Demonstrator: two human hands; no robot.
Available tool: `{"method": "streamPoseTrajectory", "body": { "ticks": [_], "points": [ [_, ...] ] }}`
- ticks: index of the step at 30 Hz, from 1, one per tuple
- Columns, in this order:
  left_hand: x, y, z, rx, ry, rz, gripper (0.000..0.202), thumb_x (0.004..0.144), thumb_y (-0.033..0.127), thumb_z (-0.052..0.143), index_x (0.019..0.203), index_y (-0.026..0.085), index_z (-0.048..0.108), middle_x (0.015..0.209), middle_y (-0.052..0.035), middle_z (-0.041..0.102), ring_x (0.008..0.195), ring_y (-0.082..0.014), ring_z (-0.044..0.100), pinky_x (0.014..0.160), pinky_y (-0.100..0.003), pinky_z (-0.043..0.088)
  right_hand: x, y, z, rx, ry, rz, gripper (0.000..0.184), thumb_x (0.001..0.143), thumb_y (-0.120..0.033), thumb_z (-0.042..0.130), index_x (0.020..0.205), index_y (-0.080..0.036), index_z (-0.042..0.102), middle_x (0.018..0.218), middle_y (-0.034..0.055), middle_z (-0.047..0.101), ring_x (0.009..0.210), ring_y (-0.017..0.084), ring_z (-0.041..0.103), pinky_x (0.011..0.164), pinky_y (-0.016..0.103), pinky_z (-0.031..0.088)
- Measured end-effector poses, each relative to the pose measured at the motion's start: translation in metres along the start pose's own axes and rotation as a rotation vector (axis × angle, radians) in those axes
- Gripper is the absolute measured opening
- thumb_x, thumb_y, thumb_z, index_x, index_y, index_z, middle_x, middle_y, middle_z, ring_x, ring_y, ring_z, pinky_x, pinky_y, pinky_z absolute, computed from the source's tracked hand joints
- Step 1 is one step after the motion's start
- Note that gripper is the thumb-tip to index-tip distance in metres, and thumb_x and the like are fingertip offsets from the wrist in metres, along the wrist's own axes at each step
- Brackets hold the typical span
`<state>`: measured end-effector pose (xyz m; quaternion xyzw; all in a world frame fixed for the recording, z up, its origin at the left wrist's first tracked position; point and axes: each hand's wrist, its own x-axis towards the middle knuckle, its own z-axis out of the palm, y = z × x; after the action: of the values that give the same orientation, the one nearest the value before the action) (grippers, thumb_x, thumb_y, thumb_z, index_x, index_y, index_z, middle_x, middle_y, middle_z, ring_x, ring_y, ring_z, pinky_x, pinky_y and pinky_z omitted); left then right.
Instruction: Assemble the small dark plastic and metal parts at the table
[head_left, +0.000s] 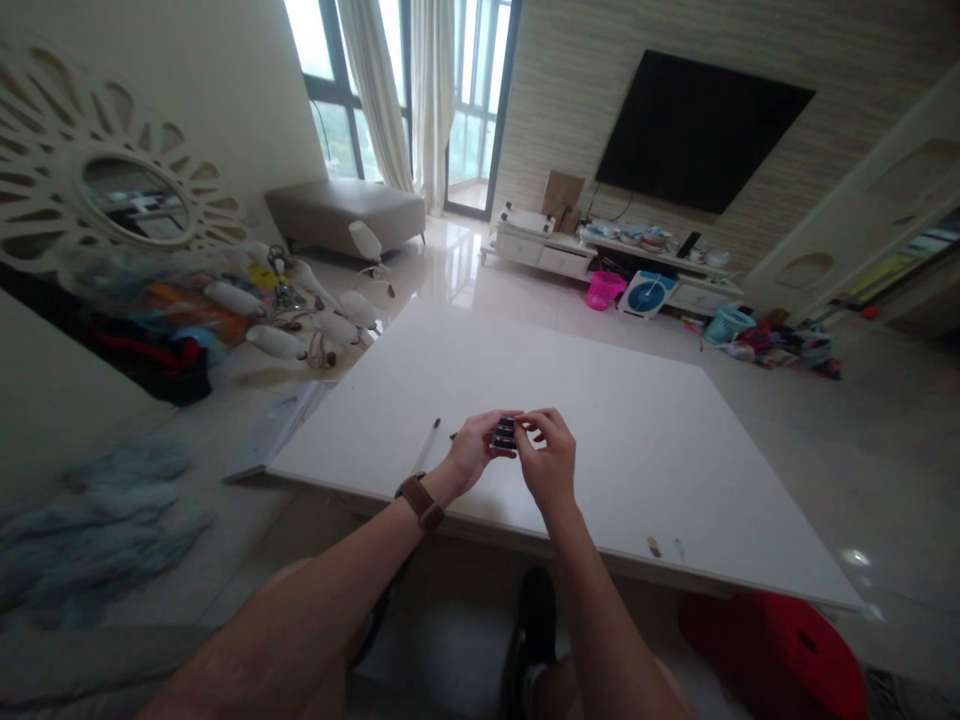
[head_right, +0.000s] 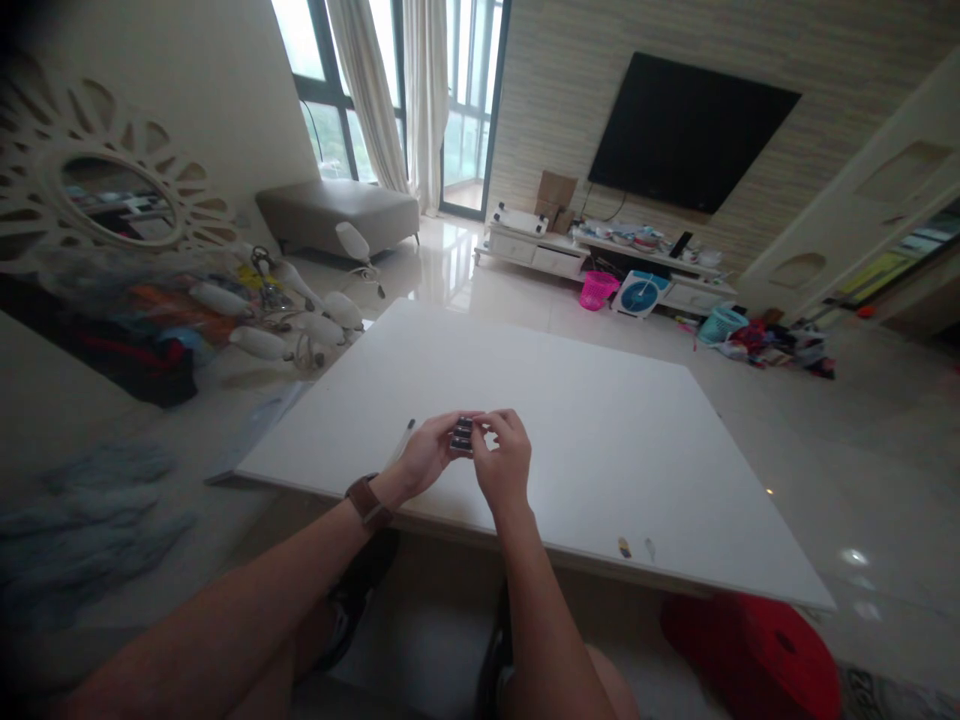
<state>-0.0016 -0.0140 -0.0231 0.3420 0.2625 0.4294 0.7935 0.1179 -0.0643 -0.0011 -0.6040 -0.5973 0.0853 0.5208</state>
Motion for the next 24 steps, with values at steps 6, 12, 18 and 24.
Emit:
{"method": "streamPoseTrajectory", "body": {
  "ticks": [6, 12, 18, 24],
  "points": [
    [0.001, 0.002, 0.000, 0.008, -0.025, 0.032, 0.034, 0.079, 0.037, 0.068, 0.098, 0.010, 0.075, 0.096, -0.0148, 0.073, 0.082, -0.0219, 0.067, 0.065, -0.029, 0.054, 0.000, 0.002, 0.003, -0.011, -0.015, -0.039, 0.018, 0.083, -0.014, 0.058, 0.090, -0.024, 0.072, 0.094, 0.0045, 0.064, 0.089, 0.020, 0.062, 0.073, 0.033, 0.051],
    [-0.001, 0.002, 0.002, 0.024, -0.013, 0.035, 0.034, 0.078, 0.036, 0.067, 0.097, 0.009, 0.075, 0.090, -0.0145, 0.073, 0.081, -0.0217, 0.068, 0.062, -0.027, 0.052, -0.003, 0.002, 0.003, -0.011, -0.025, -0.067, 0.018, 0.083, -0.012, 0.058, 0.089, -0.023, 0.071, 0.094, 0.0040, 0.065, 0.090, 0.020, 0.062, 0.074, 0.033, 0.051],
    [0.002, -0.004, -0.003, 0.120, 0.009, 0.049, 0.037, 0.080, 0.039, 0.064, 0.097, 0.009, 0.075, 0.091, -0.0144, 0.072, 0.079, -0.0206, 0.067, 0.061, -0.027, 0.052, -0.004, 0.006, 0.002, -0.038, -0.069, -0.055, 0.018, 0.084, -0.012, 0.058, 0.091, -0.023, 0.071, 0.094, 0.0043, 0.065, 0.089, 0.020, 0.062, 0.073, 0.032, 0.051],
    [0.007, -0.008, -0.006, 0.302, 0.044, 0.086, 0.033, 0.082, 0.035, 0.061, 0.100, 0.012, 0.075, 0.094, -0.0124, 0.072, 0.077, -0.0182, 0.067, 0.063, -0.027, 0.053, -0.001, 0.012, 0.005, -0.077, -0.101, -0.039, 0.015, 0.087, -0.016, 0.058, 0.090, -0.022, 0.071, 0.091, 0.0046, 0.064, 0.088, 0.020, 0.061, 0.072, 0.032, 0.050]
  ]
}}
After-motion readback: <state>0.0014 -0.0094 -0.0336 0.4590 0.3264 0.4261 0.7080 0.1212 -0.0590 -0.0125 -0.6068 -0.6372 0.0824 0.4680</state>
